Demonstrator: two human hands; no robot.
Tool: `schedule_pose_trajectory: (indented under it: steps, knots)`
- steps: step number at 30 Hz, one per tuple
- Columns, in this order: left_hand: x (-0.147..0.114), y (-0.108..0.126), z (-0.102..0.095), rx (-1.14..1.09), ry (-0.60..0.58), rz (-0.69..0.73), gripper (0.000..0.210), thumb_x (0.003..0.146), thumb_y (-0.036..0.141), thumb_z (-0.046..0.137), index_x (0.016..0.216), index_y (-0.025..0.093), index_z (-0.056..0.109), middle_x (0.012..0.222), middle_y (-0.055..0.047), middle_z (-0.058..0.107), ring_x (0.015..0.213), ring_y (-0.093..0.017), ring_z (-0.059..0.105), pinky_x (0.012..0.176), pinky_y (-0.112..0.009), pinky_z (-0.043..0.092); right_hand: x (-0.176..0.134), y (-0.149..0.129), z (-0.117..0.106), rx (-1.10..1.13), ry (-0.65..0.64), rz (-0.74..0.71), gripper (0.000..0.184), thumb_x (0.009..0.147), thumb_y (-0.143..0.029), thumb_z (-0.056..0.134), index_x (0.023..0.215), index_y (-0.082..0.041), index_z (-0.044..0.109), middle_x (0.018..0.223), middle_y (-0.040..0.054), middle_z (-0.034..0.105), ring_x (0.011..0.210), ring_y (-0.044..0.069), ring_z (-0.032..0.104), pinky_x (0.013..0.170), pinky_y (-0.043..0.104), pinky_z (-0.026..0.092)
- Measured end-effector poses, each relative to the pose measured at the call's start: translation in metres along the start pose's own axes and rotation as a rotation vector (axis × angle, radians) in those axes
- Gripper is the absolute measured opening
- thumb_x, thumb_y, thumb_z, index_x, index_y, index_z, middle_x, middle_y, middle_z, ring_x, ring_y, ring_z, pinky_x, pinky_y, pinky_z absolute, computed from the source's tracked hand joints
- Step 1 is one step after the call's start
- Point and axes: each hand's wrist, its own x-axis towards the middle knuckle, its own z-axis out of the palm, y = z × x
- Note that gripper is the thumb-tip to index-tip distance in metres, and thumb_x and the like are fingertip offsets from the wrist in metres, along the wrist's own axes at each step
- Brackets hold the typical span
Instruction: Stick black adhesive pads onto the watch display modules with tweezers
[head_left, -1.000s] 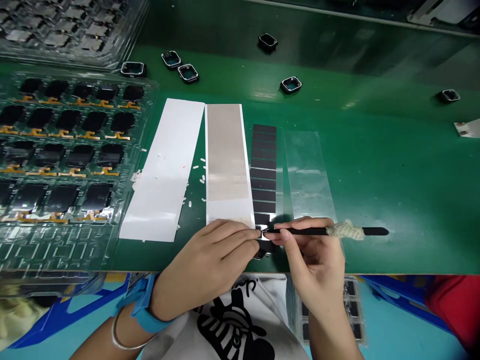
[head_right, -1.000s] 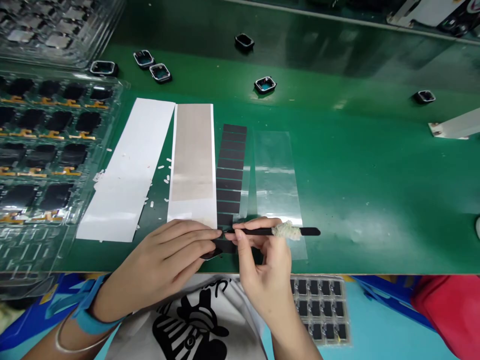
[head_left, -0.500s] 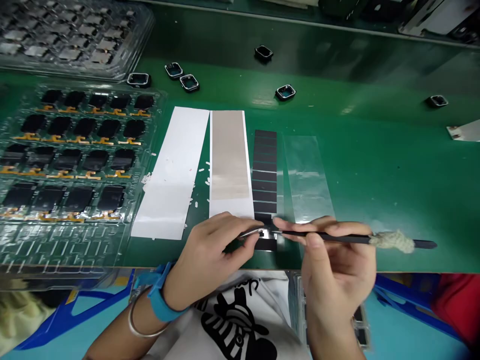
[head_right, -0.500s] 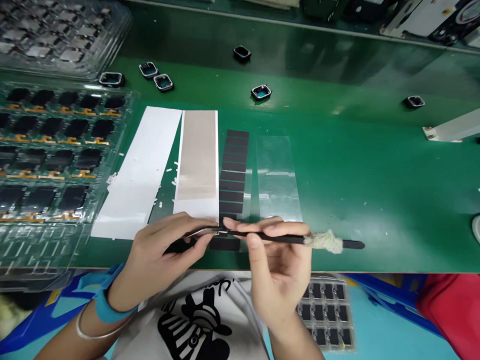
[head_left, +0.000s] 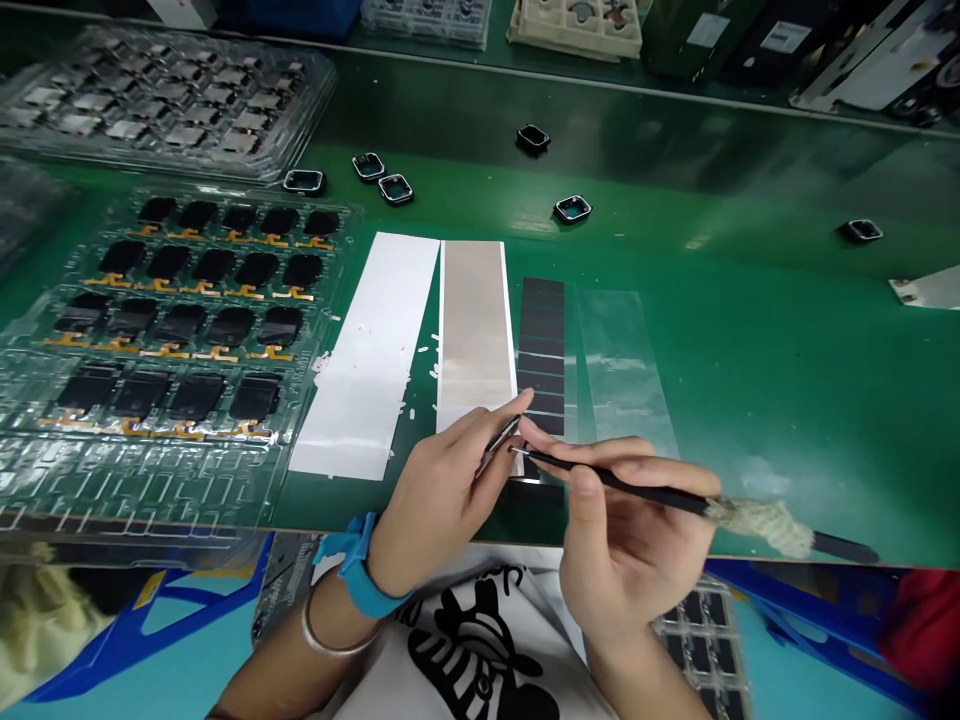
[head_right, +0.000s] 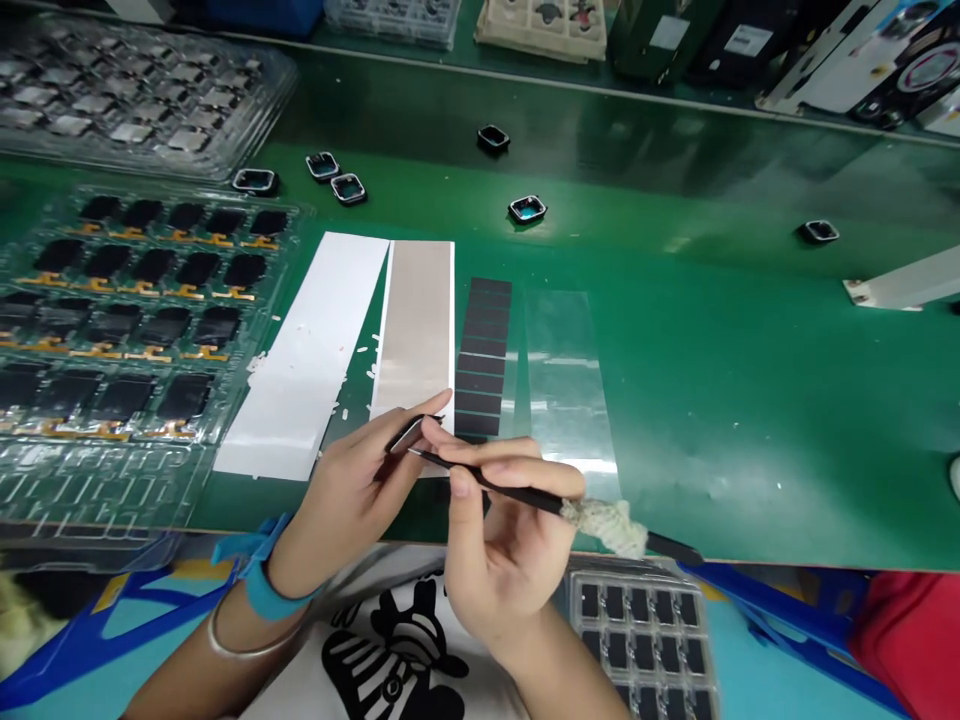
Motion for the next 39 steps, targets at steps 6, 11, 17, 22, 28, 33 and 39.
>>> schedule_pose_trajectory:
  steps: [6, 11, 17, 22, 28, 33, 39]
  knots:
    - [0.001, 0.002, -0.002, 0.008, 0.015, -0.019, 0.044, 0.101, 0.015, 0.040, 0.144, 0.021, 0.048, 0.091, -0.003, 0.060, 0.063, -0.011, 0.053, 0.054, -0.023, 0.043, 0.000, 0.004, 0.009, 0.028, 0.060, -0.053, 0.025, 0.088, -0.003, 0.057, 0.100, -0.024, 0.050, 0.085, 0.0006, 0.064, 0.079, 0.015, 0.071, 0.075, 0.039, 0.069]
    - [0.002, 0.002, -0.002, -0.017, 0.000, -0.044, 0.050, 0.099, 0.012, 0.038, 0.147, 0.022, 0.044, 0.092, -0.003, 0.061, 0.070, -0.013, 0.056, 0.063, -0.025, 0.049, -0.003, 0.004, 0.013, 0.053, 0.049, -0.051, 0.025, 0.089, -0.003, 0.057, 0.100, -0.024, 0.049, 0.087, 0.0013, 0.065, 0.080, 0.015, 0.071, 0.077, 0.041, 0.069]
    - [0.002, 0.000, -0.001, -0.031, 0.020, -0.069, 0.050, 0.098, 0.015, 0.040, 0.147, 0.023, 0.044, 0.094, -0.004, 0.064, 0.078, -0.016, 0.061, 0.069, -0.028, 0.053, -0.005, 0.008, 0.016, 0.009, 0.053, -0.050, 0.024, 0.090, -0.007, 0.057, 0.100, -0.026, 0.047, 0.086, -0.0004, 0.064, 0.082, 0.017, 0.073, 0.078, 0.045, 0.069]
    - [0.002, 0.001, -0.001, -0.062, 0.015, -0.078, 0.050, 0.100, 0.020, 0.039, 0.150, 0.023, 0.040, 0.098, -0.005, 0.066, 0.073, -0.016, 0.059, 0.068, -0.029, 0.054, -0.006, 0.012, 0.018, 0.031, 0.052, -0.045, 0.024, 0.089, -0.005, 0.057, 0.100, -0.024, 0.048, 0.086, 0.0008, 0.064, 0.081, 0.017, 0.072, 0.080, 0.046, 0.068]
    - [0.001, 0.000, -0.002, -0.082, -0.001, -0.071, 0.050, 0.102, 0.025, 0.035, 0.151, 0.020, 0.038, 0.098, -0.007, 0.065, 0.071, -0.017, 0.057, 0.069, -0.031, 0.055, -0.007, 0.015, 0.017, 0.031, 0.039, -0.027, 0.024, 0.089, -0.005, 0.058, 0.099, -0.024, 0.047, 0.087, -0.0003, 0.063, 0.084, 0.017, 0.073, 0.081, 0.047, 0.068]
    - [0.001, -0.001, -0.003, -0.082, -0.004, -0.064, 0.050, 0.102, 0.026, 0.033, 0.152, 0.018, 0.037, 0.100, -0.008, 0.065, 0.072, -0.017, 0.059, 0.069, -0.032, 0.056, -0.007, 0.015, 0.017, 0.051, 0.034, -0.030, 0.026, 0.089, -0.002, 0.057, 0.100, -0.024, 0.048, 0.088, 0.0002, 0.064, 0.086, 0.017, 0.074, 0.083, 0.047, 0.068]
    - [0.001, 0.001, -0.003, -0.091, -0.007, -0.075, 0.050, 0.103, 0.028, 0.032, 0.153, 0.021, 0.036, 0.100, -0.009, 0.065, 0.068, -0.017, 0.057, 0.068, -0.032, 0.056, -0.008, 0.016, 0.017, 0.013, 0.042, -0.030, 0.023, 0.090, -0.007, 0.058, 0.100, -0.025, 0.048, 0.087, -0.0002, 0.065, 0.086, 0.018, 0.074, 0.083, 0.049, 0.068]
